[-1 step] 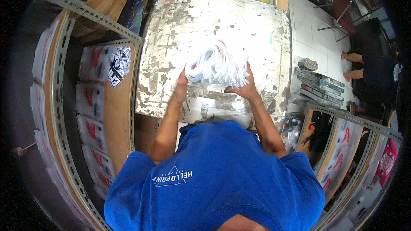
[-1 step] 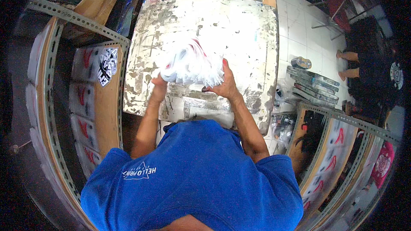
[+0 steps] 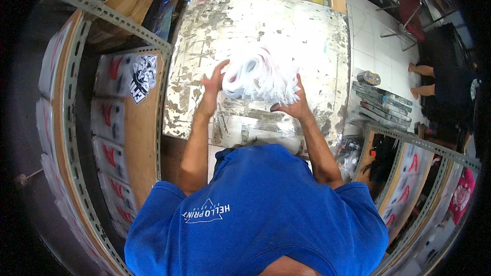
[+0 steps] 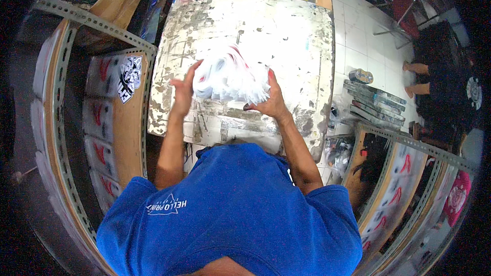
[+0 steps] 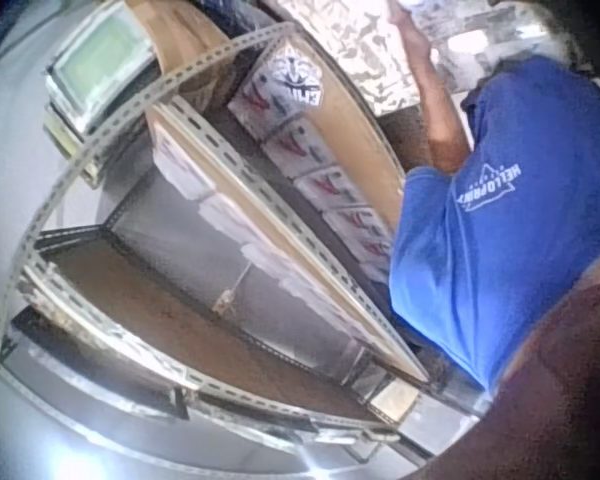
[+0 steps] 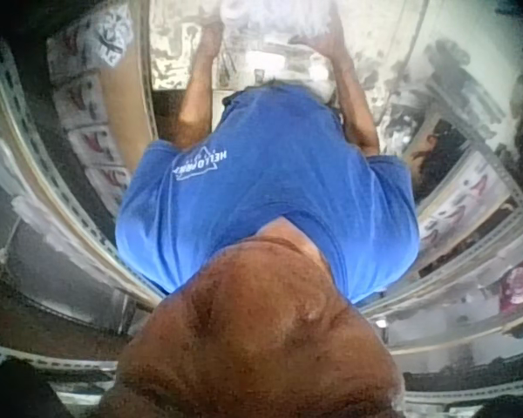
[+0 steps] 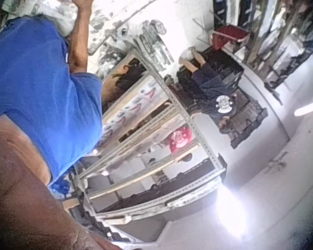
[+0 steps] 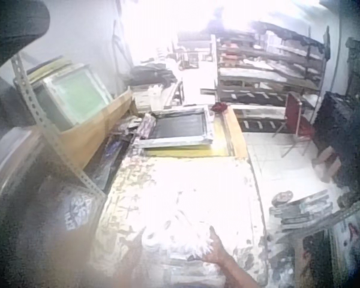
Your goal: The person counts transparent plastic bags by separating them from a stack on a table one by one.
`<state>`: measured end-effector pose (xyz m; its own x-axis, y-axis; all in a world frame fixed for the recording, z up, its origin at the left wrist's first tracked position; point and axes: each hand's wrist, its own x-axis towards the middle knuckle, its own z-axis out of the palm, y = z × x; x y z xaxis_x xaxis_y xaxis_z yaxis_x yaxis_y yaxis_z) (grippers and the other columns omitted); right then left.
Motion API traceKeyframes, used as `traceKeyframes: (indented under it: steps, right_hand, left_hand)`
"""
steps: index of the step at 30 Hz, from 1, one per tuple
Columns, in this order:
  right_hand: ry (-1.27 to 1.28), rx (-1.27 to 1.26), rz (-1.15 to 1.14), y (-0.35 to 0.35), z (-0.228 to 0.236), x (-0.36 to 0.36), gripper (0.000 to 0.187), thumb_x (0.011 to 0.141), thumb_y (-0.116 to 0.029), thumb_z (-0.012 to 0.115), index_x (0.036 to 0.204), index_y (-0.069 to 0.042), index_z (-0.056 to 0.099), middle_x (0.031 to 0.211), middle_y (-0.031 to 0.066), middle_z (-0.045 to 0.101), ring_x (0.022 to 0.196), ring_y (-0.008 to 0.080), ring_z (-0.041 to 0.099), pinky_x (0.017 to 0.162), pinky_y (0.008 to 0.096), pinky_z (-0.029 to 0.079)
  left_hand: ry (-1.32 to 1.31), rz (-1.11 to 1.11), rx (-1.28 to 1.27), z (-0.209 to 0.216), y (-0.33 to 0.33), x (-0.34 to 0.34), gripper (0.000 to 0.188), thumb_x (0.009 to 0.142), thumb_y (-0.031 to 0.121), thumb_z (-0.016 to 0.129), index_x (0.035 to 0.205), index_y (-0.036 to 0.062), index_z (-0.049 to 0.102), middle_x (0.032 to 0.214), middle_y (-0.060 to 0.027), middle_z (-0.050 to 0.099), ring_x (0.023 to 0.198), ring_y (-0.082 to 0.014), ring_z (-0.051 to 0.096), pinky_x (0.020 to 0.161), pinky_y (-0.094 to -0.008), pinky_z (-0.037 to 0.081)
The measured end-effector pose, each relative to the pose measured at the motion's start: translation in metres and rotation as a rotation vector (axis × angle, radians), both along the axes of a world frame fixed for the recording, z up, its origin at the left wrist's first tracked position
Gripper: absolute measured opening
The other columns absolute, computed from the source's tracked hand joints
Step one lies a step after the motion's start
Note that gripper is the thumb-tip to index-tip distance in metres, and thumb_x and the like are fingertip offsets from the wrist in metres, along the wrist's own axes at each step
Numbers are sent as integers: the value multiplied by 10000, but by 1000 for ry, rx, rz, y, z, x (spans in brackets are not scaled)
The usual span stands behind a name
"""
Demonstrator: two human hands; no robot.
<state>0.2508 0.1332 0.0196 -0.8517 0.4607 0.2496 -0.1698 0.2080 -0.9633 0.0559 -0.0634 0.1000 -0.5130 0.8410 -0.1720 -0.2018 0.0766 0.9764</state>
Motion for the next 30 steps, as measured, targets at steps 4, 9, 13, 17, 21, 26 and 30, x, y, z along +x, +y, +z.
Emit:
traceKeyframes:
  steps: [4,9,13,17,21,26,30]
  right_hand:
    - [-25,278,72,14,8,2,1057,562,-202,944,1392,60,345,1262,158,573,1163,243,557,1049,378,398]
    - [-21,92,61,10,13,-1,1114,536,-183,958,1404,60,303,1255,154,587,1168,241,559,1045,373,399]
    - [-39,-40,29,2,23,-1,1027,553,-420,916,1333,53,446,1273,147,589,1260,259,478,1136,435,215]
    - [-83,259,48,12,14,0,1161,533,-221,965,1422,43,266,1276,169,570,1179,255,554,1031,378,421]
    - [-49,38,38,2,36,-5,1086,535,-407,931,1379,35,408,1394,174,466,1304,277,419,1126,421,271]
    - [44,121,2,13,24,-11,1216,516,-517,917,1433,37,341,1507,200,293,1353,316,351,1127,445,279]
    - [106,233,33,22,27,-20,1274,514,-526,916,1455,38,269,1515,245,245,1229,328,458,1054,451,390]
  left_hand:
    - [95,54,-247,58,38,-14,904,941,718,227,1366,-50,443,1206,-213,626,1145,-297,586,1042,-399,383]
    - [835,11,-782,75,79,-16,717,972,604,350,1177,-54,549,1030,-322,637,1017,-440,618,889,-479,467]
    - [952,64,-633,76,77,-5,528,966,481,480,1123,-15,571,951,-251,673,912,-442,642,825,-507,478]
    - [1012,-9,-616,79,78,-3,482,964,443,486,1214,44,588,1051,-195,674,1006,-391,631,875,-470,471]
    - [1015,4,-437,71,74,-8,401,944,370,520,1173,60,632,1060,-146,679,1027,-347,628,877,-423,474]
    - [873,-85,-471,79,76,-17,347,910,317,563,1077,44,696,1008,-151,703,952,-315,661,852,-375,488]
    - [716,-152,-432,73,70,-28,339,886,289,590,1073,33,709,978,-155,722,914,-262,680,838,-342,494]
